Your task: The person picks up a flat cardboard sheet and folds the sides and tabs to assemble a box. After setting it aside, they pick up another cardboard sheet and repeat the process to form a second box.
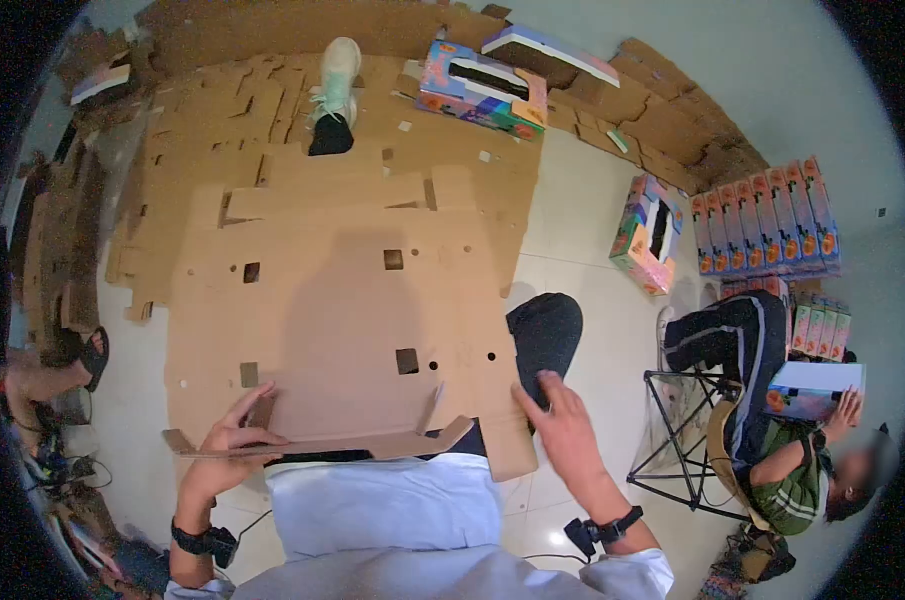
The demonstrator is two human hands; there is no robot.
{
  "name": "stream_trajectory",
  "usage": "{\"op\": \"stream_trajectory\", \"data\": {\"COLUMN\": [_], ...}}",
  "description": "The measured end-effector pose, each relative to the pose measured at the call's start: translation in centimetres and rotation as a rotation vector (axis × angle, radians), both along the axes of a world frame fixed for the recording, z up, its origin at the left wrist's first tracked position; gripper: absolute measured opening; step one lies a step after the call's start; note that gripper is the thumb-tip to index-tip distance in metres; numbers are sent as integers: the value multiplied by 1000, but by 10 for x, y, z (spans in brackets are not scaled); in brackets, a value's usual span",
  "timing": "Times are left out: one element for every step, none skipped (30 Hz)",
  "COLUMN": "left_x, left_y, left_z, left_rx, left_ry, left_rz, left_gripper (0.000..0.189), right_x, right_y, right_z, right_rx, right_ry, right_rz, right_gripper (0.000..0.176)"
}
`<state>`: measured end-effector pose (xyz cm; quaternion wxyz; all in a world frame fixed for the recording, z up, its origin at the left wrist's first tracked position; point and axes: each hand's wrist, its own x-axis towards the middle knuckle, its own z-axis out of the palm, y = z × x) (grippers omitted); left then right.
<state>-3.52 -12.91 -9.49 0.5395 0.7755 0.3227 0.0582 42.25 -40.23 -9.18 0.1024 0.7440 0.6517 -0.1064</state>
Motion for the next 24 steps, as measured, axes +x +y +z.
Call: {"op": "stream_trajectory", "data": {"left_x": [2,5,7,8,7,7,8,9,10,10,9,7,7,8,11,14,17,19,19,18,20,24,27,26], "left_y": [1,3,6,7,6,7,9,10,10,10,10,9,8,7,5,5,5,3,2,3,4,6,7,10], "left_z": [1,4,9,12,12,10,9,8,8,7,6,4,5,7,12,14,15,16,16,13,14,15,16,11], "left_rx": [2,9,19,27,24,23,27,36,45,54,24,-8,-41,-48,-55,-60,-101,-146,-192,-12,-11,-9,-5,-18], "left_ry": [-4,8,24,47,45,44,40,28,16,5,26,47,66,91,115,139,135,136,137,143,121,98,75,76], "left_rz": [-3,-20,-35,-47,-54,-65,-77,-91,-104,-114,-120,-127,-136,-139,-143,-150,-121,-90,-58,-169,-180,-190,-200,-205], "left_gripper": [27,27,26,25,24,23,22,22,22,22,23,24,26,25,25,24,22,21,19,18,20,23,25,24], "right_x": [7,13,14,6,7,8,10,13,15,15,14,10,5,-1,-7,-13,-19,-26,-29,-30,-31,-42,-52,-63], "right_y": [-9,-15,-12,-9,-9,-7,-5,-2,3,8,14,21,29,39,48,56,67,81,87,92,97,106,114,122], "right_z": [1,-1,2,7,7,6,6,4,0,-3,-6,-9,-9,-9,-10,-13,-16,-2,10,22,35,47,58,68], "right_rx": [-33,-60,-84,-15,-4,10,29,36,42,49,71,91,110,128,176,227,279,371,324,279,232,303,234,166], "right_ry": [20,41,67,216,259,303,343,346,348,351,494,636,776,873,844,814,785,714,739,761,780,747,747,747], "right_rz": [-50,-97,-141,-235,-209,-188,-168,-159,-149,-138,-252,-368,-489,-558,-531,-505,-476,-340,-261,-178,-96,46,92,135], "right_gripper": [78,80,82,87,89,90,92,93,94,96,93,91,88,83,81,79,77,55,45,36,27,21,24,28]}}
